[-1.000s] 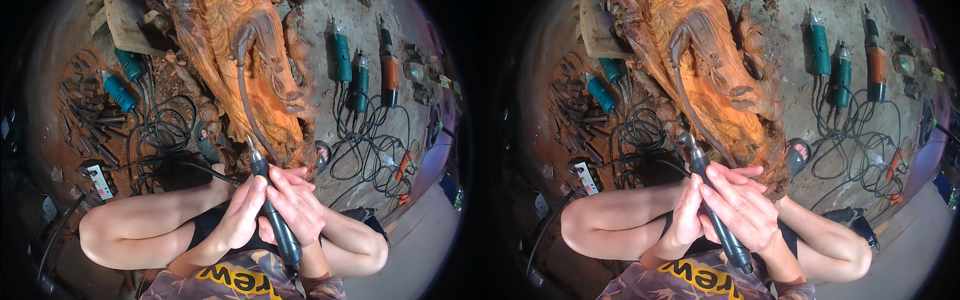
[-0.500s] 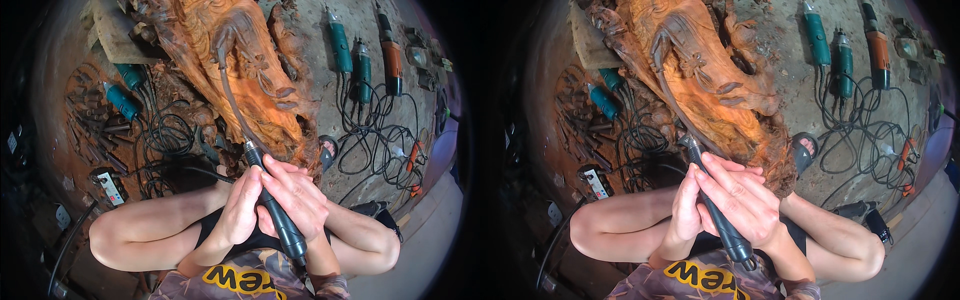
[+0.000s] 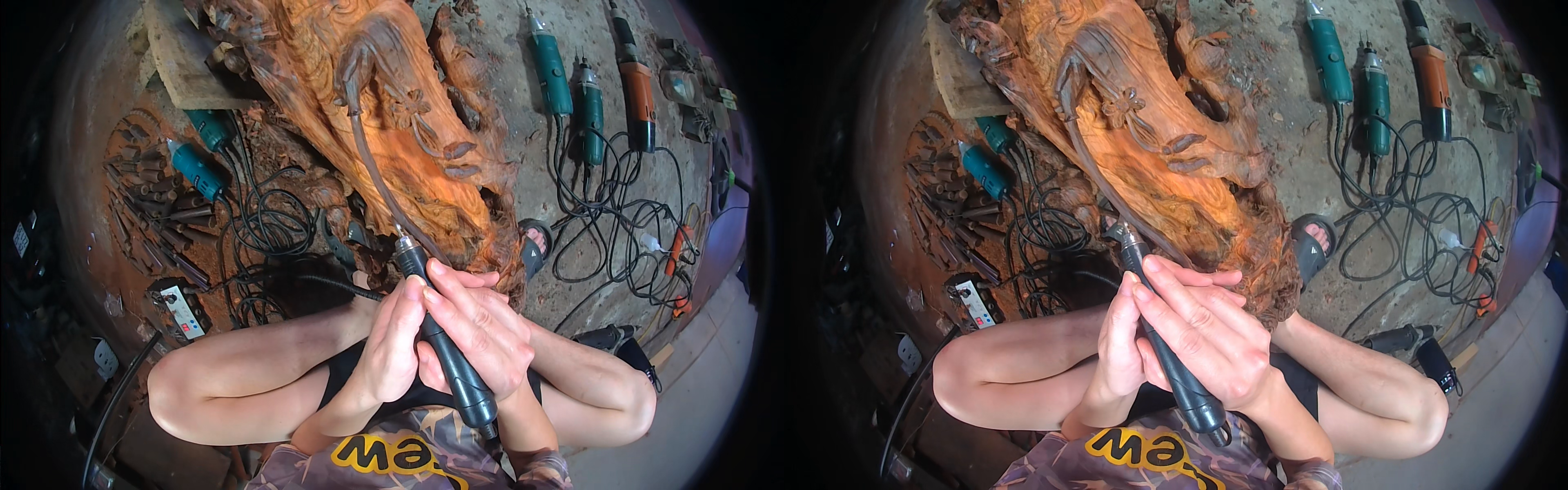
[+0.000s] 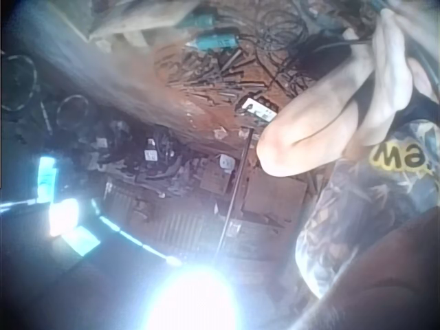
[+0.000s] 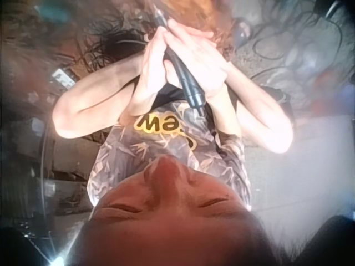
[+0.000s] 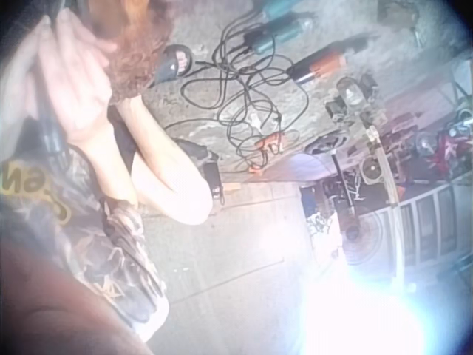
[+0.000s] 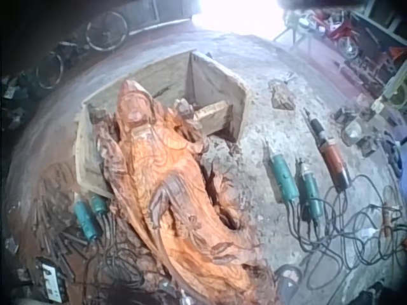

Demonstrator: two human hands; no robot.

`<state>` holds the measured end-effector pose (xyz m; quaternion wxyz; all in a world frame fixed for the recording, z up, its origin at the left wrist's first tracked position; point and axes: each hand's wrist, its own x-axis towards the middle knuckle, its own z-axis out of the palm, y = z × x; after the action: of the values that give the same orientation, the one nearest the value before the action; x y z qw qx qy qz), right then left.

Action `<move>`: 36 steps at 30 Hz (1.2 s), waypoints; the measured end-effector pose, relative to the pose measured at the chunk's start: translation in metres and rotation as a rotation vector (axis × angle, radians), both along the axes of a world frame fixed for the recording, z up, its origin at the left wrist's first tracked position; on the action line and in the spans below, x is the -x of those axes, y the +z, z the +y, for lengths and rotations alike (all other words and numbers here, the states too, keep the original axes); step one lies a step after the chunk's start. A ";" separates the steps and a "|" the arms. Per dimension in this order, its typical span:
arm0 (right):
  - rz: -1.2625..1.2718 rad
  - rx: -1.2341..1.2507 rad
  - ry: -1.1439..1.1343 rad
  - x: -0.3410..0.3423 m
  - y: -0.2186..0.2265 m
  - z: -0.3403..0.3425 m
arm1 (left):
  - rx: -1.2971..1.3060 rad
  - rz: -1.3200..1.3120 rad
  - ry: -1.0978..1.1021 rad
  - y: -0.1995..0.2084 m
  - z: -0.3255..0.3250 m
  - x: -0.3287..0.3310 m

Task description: The person uses a rotary carving tool to shape and detail a large piece of wood. They hold the tool with both hands and work on different sections of the wood, creating grooves and refining the surface.

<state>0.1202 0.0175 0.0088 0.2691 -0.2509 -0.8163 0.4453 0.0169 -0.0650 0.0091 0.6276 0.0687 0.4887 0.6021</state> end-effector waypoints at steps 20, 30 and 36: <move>-0.031 0.024 -0.016 -0.008 0.006 0.001 | 0.063 0.024 -0.044 -0.003 -0.004 -0.010; 0.020 0.180 0.037 -0.023 0.009 0.015 | 0.014 -0.147 -0.062 -0.002 -0.004 -0.014; 0.133 0.343 0.229 -0.049 0.008 0.064 | -0.146 -0.445 0.082 0.010 0.030 -0.037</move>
<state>0.1689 0.0815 0.0172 0.2234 -0.1689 -0.7323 0.6207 0.0541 -0.0354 0.0195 0.6882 -0.0404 0.2961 0.6611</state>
